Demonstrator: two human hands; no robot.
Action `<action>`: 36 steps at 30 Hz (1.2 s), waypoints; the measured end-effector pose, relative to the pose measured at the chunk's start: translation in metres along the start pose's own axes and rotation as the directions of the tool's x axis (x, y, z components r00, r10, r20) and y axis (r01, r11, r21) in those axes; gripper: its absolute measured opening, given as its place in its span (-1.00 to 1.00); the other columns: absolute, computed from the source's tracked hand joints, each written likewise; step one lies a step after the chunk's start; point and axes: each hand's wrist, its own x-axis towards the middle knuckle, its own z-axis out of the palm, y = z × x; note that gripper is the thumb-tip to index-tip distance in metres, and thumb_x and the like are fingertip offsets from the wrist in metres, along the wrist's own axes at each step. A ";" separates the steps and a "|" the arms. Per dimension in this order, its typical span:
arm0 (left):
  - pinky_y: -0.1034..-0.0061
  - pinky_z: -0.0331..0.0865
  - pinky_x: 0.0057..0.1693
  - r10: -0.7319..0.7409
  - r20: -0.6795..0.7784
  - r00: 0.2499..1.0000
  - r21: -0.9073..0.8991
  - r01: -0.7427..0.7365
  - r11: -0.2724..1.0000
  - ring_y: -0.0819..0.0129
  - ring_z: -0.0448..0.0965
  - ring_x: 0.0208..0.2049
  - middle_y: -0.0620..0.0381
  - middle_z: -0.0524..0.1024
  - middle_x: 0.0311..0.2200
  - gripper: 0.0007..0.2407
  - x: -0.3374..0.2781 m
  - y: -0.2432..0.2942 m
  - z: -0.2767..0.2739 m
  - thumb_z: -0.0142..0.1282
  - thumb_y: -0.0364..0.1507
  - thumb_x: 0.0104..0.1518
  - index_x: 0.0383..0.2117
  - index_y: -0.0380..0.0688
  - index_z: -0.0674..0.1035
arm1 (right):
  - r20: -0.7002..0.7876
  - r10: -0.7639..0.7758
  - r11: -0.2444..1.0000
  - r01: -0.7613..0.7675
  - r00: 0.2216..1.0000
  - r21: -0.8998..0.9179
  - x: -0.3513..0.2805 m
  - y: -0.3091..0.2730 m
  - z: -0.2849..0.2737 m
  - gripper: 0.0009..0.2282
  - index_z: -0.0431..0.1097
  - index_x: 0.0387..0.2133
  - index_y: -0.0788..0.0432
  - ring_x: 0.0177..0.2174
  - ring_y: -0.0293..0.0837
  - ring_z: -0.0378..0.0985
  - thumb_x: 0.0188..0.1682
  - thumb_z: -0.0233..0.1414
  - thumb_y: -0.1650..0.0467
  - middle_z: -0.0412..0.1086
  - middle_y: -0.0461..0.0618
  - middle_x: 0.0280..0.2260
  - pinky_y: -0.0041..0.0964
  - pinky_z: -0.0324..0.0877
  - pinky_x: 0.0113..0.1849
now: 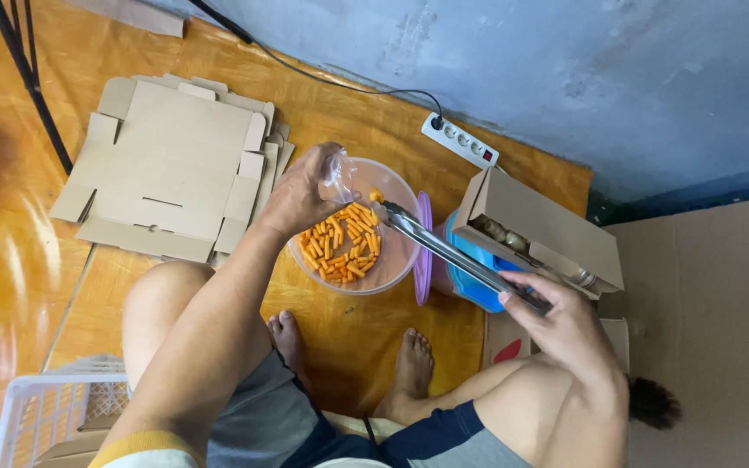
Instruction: The person is packaging small orange items into plastic bags using tongs and then assembling cardboard boxes for final packaging.
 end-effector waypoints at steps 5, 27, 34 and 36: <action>-0.01 0.41 0.08 0.008 0.052 0.999 -0.008 -0.007 1.000 -0.17 0.58 -0.11 -0.12 0.51 -0.16 -0.34 -0.002 0.000 0.003 0.44 -0.36 -0.11 0.20 0.05 0.33 | 0.051 0.054 0.957 -0.066 0.997 0.282 -0.005 0.044 -0.014 -0.69 0.57 -0.04 0.22 -0.31 -0.05 0.51 -0.10 0.20 0.51 0.53 0.23 -0.25 -0.14 0.56 -0.27; -0.04 0.43 0.05 -0.025 0.158 0.987 -0.106 0.043 0.993 -0.20 0.58 -0.09 -0.13 0.53 -0.14 -0.35 -0.003 0.031 0.004 0.46 -0.19 -0.08 0.17 0.14 0.35 | 0.080 0.013 0.833 -0.055 0.997 0.550 0.012 0.037 0.003 -0.68 0.47 0.00 0.42 -0.61 -0.16 0.46 -0.06 0.14 0.55 0.47 0.28 -0.60 -0.53 0.21 -0.65; -0.05 0.42 0.09 -0.045 0.172 0.984 -0.109 0.064 0.992 -0.24 0.57 -0.04 -0.11 0.54 -0.11 -0.34 -0.004 0.025 0.004 0.44 -0.25 -0.09 0.19 0.19 0.33 | 0.056 0.008 0.863 -0.035 0.998 0.503 0.017 0.047 0.009 -0.64 0.49 0.02 0.34 -0.51 -0.13 0.54 -0.09 0.20 0.56 0.51 0.28 -0.41 -0.40 0.43 -0.53; -0.05 0.42 0.10 -0.045 0.171 0.984 -0.113 0.065 0.992 -0.22 0.57 -0.03 -0.09 0.55 -0.10 -0.34 -0.003 0.021 0.007 0.45 -0.25 -0.10 0.19 0.20 0.33 | 0.053 0.015 0.873 -0.040 0.998 0.486 0.014 0.036 0.007 -0.63 0.48 0.03 0.34 -0.50 -0.13 0.53 -0.09 0.20 0.55 0.50 0.26 -0.40 -0.38 0.43 -0.49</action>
